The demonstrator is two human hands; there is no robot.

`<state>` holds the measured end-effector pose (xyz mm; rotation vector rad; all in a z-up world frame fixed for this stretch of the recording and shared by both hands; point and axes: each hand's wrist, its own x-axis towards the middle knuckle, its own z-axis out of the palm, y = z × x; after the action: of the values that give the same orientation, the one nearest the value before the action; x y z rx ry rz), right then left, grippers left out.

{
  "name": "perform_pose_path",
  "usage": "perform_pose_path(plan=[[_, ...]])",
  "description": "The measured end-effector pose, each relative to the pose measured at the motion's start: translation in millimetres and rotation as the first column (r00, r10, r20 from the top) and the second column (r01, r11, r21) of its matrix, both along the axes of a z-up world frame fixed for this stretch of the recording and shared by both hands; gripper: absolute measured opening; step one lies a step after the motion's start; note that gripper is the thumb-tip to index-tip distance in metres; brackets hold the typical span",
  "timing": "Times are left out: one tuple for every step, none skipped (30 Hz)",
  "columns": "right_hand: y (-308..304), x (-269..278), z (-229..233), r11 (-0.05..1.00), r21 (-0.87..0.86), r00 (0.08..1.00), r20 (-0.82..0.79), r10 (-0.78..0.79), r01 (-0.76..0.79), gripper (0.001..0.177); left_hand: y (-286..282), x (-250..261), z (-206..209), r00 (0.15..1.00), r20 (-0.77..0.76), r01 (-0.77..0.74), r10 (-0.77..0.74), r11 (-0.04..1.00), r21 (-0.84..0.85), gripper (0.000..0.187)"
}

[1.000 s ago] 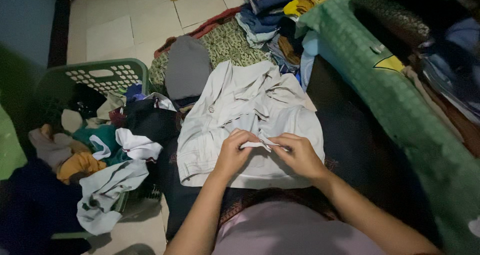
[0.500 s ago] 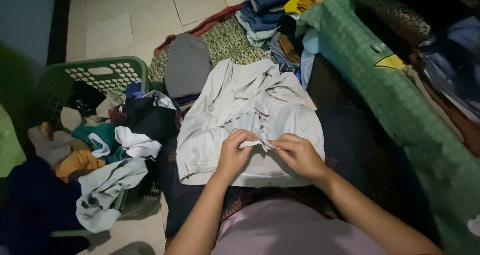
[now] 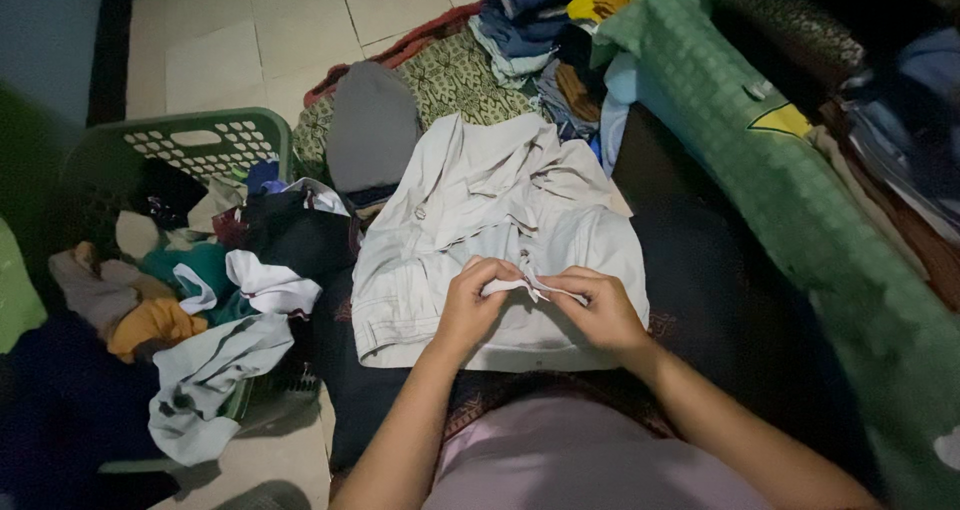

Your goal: The person picks up various articles of clothing from a laundry basket, spreads them out on the floor, folds them by hand, and places the folded items into a separate pile.

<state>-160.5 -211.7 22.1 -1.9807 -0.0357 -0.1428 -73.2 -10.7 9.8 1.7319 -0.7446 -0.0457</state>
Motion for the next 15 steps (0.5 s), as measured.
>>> perform_pose_path(plan=[[0.1, 0.2, -0.4, 1.000, 0.026, 1.000, 0.004, -0.003, 0.003, 0.024, -0.2, -0.4, 0.9, 1.000, -0.009, 0.005, -0.004, 1.000, 0.008, 0.021], [0.2, 0.4, -0.6, 0.999, 0.051, 1.000, 0.008, -0.007, 0.006, 0.024, -0.1, -1.0, 2.0, 1.000, -0.009, 0.004, -0.004, 1.000, 0.008, 0.021], [0.0, 0.1, -0.4, 0.999, 0.052, 1.000, 0.007, -0.007, 0.007, 0.024, 0.1, -1.5, 3.2, 1.000, -0.009, 0.010, -0.010, 1.000, 0.014, 0.020], [-0.6, -0.3, 0.0, 0.998, 0.068, 1.000, 0.003, -0.003, 0.003, 0.024, 0.1, -1.5, 4.4, 1.000, -0.009, 0.016, -0.016, 1.000, 0.019, 0.019], [-1.2, -0.3, 0.3, 0.996, 0.085, 1.000, -0.001, 0.001, 0.000, 0.024, -0.3, -1.0, 5.3, 1.000, -0.009, 0.017, -0.017, 1.000, 0.020, 0.019], [-1.9, 0.3, 0.2, 0.996, 0.086, 1.000, -0.002, 0.000, 0.001, 0.024, -0.6, -0.2, 6.0, 1.000, -0.002, 0.019, -0.019, 0.999, 0.042, 0.018], [-2.7, 0.9, -0.2, 0.997, 0.073, 1.000, -0.020, -0.007, 0.008, 0.025, -0.7, 0.1, 6.2, 1.000, 0.005, 0.021, -0.021, 0.998, 0.064, 0.016], [-3.2, 1.7, -1.0, 0.998, 0.060, 0.999, -0.038, -0.014, 0.016, 0.025, -0.8, 0.2, 6.1, 1.000, 0.005, 0.022, -0.022, 0.998, 0.065, 0.016], [-3.5, 2.8, -2.2, 0.998, 0.061, 0.999, -0.039, -0.015, 0.017, 0.025, -0.8, 0.2, 5.8, 1.000, -0.003, 0.025, -0.025, 0.998, 0.050, 0.016], [-3.8, 4.2, -3.7, 0.999, 0.049, 0.998, -0.064, -0.019, 0.022, 0.025, -0.8, 0.2, 5.2, 1.000, -0.010, 0.028, -0.027, 0.999, 0.035, 0.017], [-4.1, 5.2, -5.5, 0.999, 0.036, 0.996, -0.088, -0.023, 0.026, 0.025, -0.8, 0.5, 4.7, 1.000, -0.011, 0.029, -0.028, 0.999, 0.036, 0.017], [-4.3, 5.2, -7.6, 0.999, 0.037, 0.996, -0.089, -0.024, 0.027, 0.025, -0.7, 0.8, 4.2, 0.999, -0.003, 0.033, -0.033, 0.999, 0.022, 0.015], [-4.3, 4.9, -10.0, 0.995, 0.099, 0.996, -0.083, -0.025, 0.033, 0.025, -0.9, 1.2, 3.8, 0.999, 0.004, 0.037, -0.037, 0.999, 0.009, 0.014], [-4.7, 5.1, -12.5, 0.986, 0.161, 0.997, -0.078, -0.026, 0.038, 0.025, -1.3, 1.6, 3.4, 0.999, 0.003, 0.038, -0.038, 0.999, 0.009, 0.014], [-5.4, 5.9, -14.7, 0.986, 0.161, 0.997, -0.078, -0.026, 0.039, 0.025, -1.7, 2.2, 3.2, 0.999, 0.020, 0.042, -0.042, 0.999, 0.019, 0.013]])
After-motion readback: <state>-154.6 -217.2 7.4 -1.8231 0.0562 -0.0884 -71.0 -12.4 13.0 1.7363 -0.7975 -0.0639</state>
